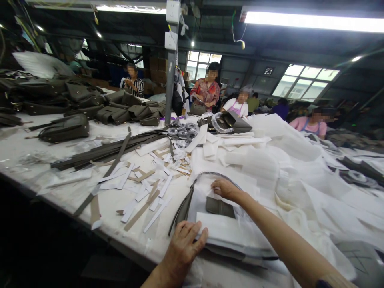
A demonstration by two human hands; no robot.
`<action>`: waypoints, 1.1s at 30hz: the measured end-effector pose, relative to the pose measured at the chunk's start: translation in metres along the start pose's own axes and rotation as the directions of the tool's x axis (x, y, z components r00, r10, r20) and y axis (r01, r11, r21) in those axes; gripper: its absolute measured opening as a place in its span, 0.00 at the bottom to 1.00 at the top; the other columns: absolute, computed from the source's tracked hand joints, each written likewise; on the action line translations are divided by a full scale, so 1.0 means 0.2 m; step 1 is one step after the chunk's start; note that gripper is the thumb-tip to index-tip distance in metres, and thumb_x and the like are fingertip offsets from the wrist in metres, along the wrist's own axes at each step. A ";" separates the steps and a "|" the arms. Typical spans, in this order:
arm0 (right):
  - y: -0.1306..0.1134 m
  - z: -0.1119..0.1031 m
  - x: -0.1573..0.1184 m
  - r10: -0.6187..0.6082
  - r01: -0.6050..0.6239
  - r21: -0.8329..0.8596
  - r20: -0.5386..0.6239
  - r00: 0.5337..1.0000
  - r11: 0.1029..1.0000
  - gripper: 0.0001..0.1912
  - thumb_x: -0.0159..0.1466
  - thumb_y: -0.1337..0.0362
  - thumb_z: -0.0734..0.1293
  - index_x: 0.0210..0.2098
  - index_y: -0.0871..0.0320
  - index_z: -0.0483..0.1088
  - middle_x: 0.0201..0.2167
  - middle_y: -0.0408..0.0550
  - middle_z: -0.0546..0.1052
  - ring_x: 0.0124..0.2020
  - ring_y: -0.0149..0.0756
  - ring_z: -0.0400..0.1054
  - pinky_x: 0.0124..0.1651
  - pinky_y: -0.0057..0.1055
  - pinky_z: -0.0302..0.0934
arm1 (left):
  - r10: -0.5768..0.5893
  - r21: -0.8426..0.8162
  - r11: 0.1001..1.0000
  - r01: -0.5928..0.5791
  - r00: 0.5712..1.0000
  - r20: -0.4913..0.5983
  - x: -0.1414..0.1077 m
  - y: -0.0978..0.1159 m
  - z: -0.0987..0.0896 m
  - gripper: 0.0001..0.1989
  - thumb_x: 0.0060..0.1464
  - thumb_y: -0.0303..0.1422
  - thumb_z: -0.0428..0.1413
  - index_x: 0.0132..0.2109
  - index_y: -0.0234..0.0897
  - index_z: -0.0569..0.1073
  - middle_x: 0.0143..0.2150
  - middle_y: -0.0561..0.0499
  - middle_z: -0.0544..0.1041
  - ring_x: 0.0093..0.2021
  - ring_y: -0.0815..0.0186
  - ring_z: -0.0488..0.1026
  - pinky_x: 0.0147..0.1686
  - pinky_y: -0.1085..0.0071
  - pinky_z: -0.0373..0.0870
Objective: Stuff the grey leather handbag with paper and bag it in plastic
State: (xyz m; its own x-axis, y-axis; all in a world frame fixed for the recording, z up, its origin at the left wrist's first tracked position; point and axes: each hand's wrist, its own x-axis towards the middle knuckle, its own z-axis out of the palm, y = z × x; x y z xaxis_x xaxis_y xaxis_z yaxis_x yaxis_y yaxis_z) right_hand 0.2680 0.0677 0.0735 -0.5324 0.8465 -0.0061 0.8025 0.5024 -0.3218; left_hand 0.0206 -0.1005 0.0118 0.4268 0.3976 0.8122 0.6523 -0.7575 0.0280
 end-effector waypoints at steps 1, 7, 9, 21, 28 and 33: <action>0.00 0.00 0.00 0.048 -0.046 0.093 -0.025 0.999 0.995 0.11 0.56 0.72 0.65 0.34 0.58 0.79 0.35 0.49 0.81 0.39 0.40 0.74 0.48 0.36 0.66 | -0.005 -0.003 1.000 0.005 1.000 -0.024 0.00 0.00 0.01 0.18 0.66 0.24 0.42 0.51 0.37 0.75 0.47 0.44 0.78 0.47 0.63 0.72 0.50 0.62 0.67; -0.06 -0.04 -0.01 0.335 -0.185 0.666 -0.104 0.936 0.723 0.19 0.64 0.54 0.60 0.40 0.61 0.75 0.37 0.54 0.81 0.37 0.40 0.76 0.41 0.37 0.69 | 0.013 -0.003 1.000 -0.013 1.000 -0.010 -0.03 0.02 0.05 0.17 0.67 0.25 0.42 0.52 0.35 0.73 0.51 0.43 0.77 0.59 0.58 0.67 0.58 0.56 0.61; -0.10 -0.05 0.00 0.398 -0.166 0.777 -0.117 0.910 0.607 0.22 0.64 0.49 0.60 0.39 0.61 0.73 0.38 0.58 0.80 0.38 0.41 0.77 0.43 0.40 0.70 | 0.037 -0.017 0.999 -0.037 0.999 -0.005 -0.03 0.01 0.03 0.17 0.67 0.25 0.41 0.53 0.34 0.73 0.53 0.43 0.76 0.61 0.58 0.66 0.59 0.56 0.59; -0.64 0.12 -0.30 0.382 -0.019 0.815 -0.250 0.890 0.579 0.12 0.60 0.55 0.69 0.30 0.59 0.77 0.31 0.48 0.80 0.35 0.40 0.73 0.45 0.38 0.69 | 0.068 -0.117 0.992 -0.053 0.989 0.134 0.08 -0.07 0.02 0.15 0.68 0.26 0.43 0.55 0.34 0.71 0.49 0.44 0.78 0.51 0.62 0.74 0.48 0.62 0.69; -0.65 0.32 -0.58 -0.039 0.257 0.296 -0.583 0.812 0.920 0.24 0.61 0.78 0.58 0.48 0.53 0.76 0.44 0.50 0.80 0.46 0.37 0.75 0.51 0.36 0.71 | 0.039 -0.147 0.989 -0.025 0.995 0.093 0.05 -0.07 0.04 0.13 0.66 0.24 0.44 0.49 0.31 0.72 0.50 0.41 0.76 0.50 0.61 0.73 0.50 0.60 0.70; -0.60 0.34 -0.64 -0.244 0.331 0.033 -0.607 0.756 0.943 0.27 0.63 0.79 0.57 0.55 0.53 0.71 0.47 0.50 0.80 0.51 0.38 0.73 0.56 0.40 0.70 | -0.035 -0.174 0.983 0.062 0.987 0.158 0.04 -0.07 0.06 0.16 0.62 0.21 0.46 0.55 0.31 0.68 0.47 0.43 0.77 0.50 0.62 0.74 0.51 0.61 0.70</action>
State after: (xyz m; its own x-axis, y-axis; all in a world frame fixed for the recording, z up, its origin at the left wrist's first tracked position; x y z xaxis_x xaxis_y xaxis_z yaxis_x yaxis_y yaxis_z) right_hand 0.2223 -0.1132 0.0493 -0.4355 0.6244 0.6484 0.5712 0.7484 -0.3370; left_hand 0.0222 -0.0817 0.0105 0.4976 0.5004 0.7086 0.5585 -0.8098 0.1797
